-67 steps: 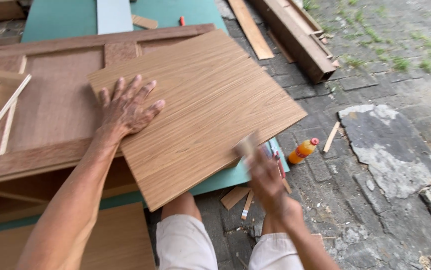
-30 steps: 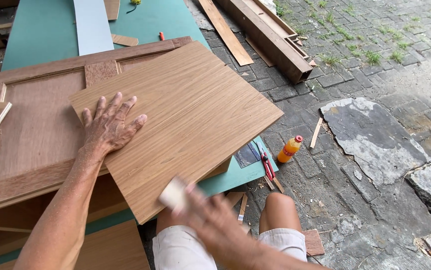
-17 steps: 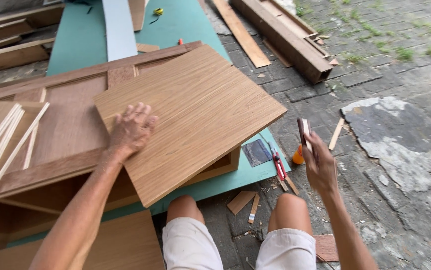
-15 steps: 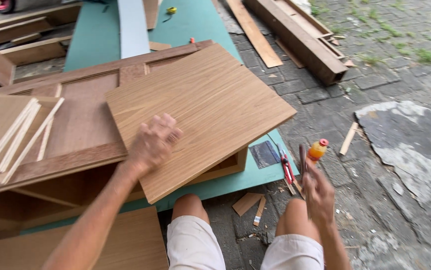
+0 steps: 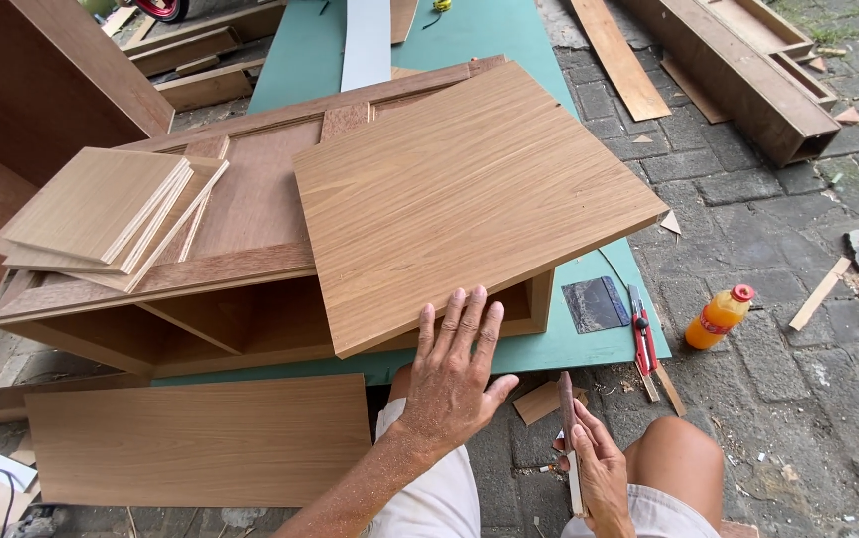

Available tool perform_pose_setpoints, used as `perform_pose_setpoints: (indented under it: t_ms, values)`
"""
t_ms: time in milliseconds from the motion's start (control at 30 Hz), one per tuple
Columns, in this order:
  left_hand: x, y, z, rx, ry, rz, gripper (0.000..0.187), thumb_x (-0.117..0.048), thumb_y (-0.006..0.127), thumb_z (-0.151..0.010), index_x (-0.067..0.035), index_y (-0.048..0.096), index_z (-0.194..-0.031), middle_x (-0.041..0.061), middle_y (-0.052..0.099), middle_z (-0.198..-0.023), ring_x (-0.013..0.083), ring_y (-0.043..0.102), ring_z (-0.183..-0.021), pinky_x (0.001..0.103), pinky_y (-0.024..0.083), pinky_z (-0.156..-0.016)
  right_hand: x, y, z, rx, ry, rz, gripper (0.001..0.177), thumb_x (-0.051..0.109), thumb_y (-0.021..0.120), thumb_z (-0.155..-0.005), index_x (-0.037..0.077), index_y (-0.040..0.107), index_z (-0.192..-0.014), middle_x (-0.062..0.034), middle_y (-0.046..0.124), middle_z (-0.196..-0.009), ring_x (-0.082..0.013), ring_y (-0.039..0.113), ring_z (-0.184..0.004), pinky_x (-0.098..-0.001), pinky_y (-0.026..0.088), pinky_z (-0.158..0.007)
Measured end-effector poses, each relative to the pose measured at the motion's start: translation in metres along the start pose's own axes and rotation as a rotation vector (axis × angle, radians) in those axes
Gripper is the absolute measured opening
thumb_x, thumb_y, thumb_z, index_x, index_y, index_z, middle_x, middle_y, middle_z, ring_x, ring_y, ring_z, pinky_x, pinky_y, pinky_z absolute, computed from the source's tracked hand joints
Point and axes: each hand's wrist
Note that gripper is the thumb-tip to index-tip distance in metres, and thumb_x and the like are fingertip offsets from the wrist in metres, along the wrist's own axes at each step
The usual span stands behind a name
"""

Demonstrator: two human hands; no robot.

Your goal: The person sands the surface and edges of a square wooden panel using a hand-sanding block while sitting on the ground next to a wooden cabinet.

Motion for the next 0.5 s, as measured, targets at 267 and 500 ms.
perform_pose_setpoints:
  t_ms: [267, 500]
  values:
    - [0.048, -0.024, 0.035, 0.047, -0.006, -0.028, 0.101, -0.056, 0.079, -0.083, -0.009, 0.033, -0.16, 0.01, 0.034, -0.167, 0.0252, 0.03, -0.155, 0.049, 0.018, -0.127, 0.001, -0.002, 0.001, 0.062, 0.014, -0.008, 0.05, 0.012, 0.057, -0.097, 0.005, 0.057, -0.146, -0.0133, 0.063, -0.131, -0.0264, 0.065, -0.078, -0.0304, 0.049, -0.05]
    - [0.031, -0.067, 0.076, -0.057, -0.181, 0.366, 0.061, -0.036, 0.07, -0.094, -0.005, 0.054, -0.143, 0.01, 0.061, -0.146, 0.0267, 0.057, -0.135, 0.045, 0.039, -0.117, -0.001, 0.01, 0.016, 0.151, -0.084, -0.082, 0.053, 0.011, 0.059, -0.094, 0.004, 0.056, -0.146, -0.021, 0.065, -0.127, -0.0308, 0.07, -0.086, -0.034, 0.058, -0.056]
Point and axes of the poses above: each hand's wrist, its own z-axis away from the middle knuckle, its own y-axis out of the palm, x = y × z
